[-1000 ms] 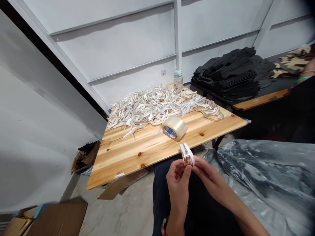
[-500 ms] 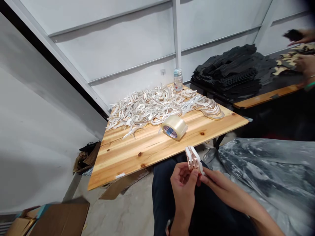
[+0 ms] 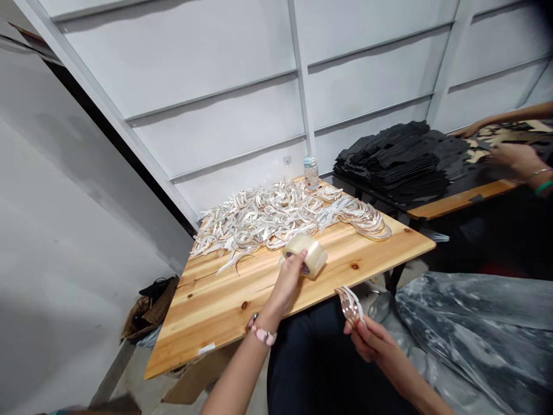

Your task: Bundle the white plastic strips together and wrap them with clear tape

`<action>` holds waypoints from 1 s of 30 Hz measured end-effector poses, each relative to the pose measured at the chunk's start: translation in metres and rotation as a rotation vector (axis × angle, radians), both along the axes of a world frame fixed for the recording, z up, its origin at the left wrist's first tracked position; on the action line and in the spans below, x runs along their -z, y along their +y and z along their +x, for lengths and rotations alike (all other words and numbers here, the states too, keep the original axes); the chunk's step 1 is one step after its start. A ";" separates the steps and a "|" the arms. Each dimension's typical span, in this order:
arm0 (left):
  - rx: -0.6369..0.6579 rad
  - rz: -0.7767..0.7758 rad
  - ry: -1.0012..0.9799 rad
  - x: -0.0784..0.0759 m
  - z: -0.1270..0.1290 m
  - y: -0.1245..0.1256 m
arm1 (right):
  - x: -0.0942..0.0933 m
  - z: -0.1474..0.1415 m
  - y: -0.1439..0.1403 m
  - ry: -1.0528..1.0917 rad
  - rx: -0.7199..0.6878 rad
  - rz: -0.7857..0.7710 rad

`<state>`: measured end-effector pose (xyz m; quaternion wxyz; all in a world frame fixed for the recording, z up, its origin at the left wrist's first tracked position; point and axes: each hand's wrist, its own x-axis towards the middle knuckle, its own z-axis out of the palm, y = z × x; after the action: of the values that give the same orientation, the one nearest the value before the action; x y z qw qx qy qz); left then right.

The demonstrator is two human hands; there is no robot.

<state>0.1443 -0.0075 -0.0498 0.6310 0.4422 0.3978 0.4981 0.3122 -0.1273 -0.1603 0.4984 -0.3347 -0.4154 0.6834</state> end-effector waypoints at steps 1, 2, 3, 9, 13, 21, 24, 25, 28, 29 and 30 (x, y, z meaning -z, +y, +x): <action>0.054 -0.099 -0.126 -0.003 0.003 0.012 | -0.005 -0.001 0.000 0.008 0.000 0.023; 0.084 -0.175 -0.239 -0.005 0.007 0.022 | -0.011 -0.002 0.002 0.009 0.000 0.048; 0.089 -0.218 -0.337 -0.005 0.012 0.028 | -0.016 -0.004 0.005 0.004 0.000 0.075; -0.054 -0.051 -0.490 -0.003 0.021 0.008 | -0.010 -0.041 0.045 -0.055 -0.127 0.149; -0.061 0.305 -0.345 -0.030 0.004 -0.016 | 0.008 -0.060 0.054 -0.053 -0.151 0.117; -0.093 0.416 -0.201 -0.060 -0.020 -0.021 | 0.000 -0.059 0.041 -0.118 -0.046 0.104; -0.170 0.566 -0.077 -0.049 -0.028 -0.012 | 0.002 -0.061 0.039 -0.116 -0.025 0.077; -0.173 0.608 -0.036 -0.048 -0.030 -0.010 | 0.003 -0.062 0.038 -0.108 -0.022 0.070; -0.100 0.580 -0.031 -0.053 -0.030 -0.015 | 0.005 -0.064 0.039 -0.089 -0.020 0.056; -0.066 0.530 -0.068 -0.058 -0.028 -0.021 | 0.004 -0.063 0.039 -0.082 -0.019 0.052; -0.036 0.472 -0.116 -0.065 -0.025 -0.027 | 0.003 -0.063 0.039 -0.073 -0.014 0.050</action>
<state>0.1192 -0.0344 0.0149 0.5228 0.5409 0.2414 0.6131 0.2493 -0.0887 -0.1636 0.4863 -0.3441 -0.4526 0.6635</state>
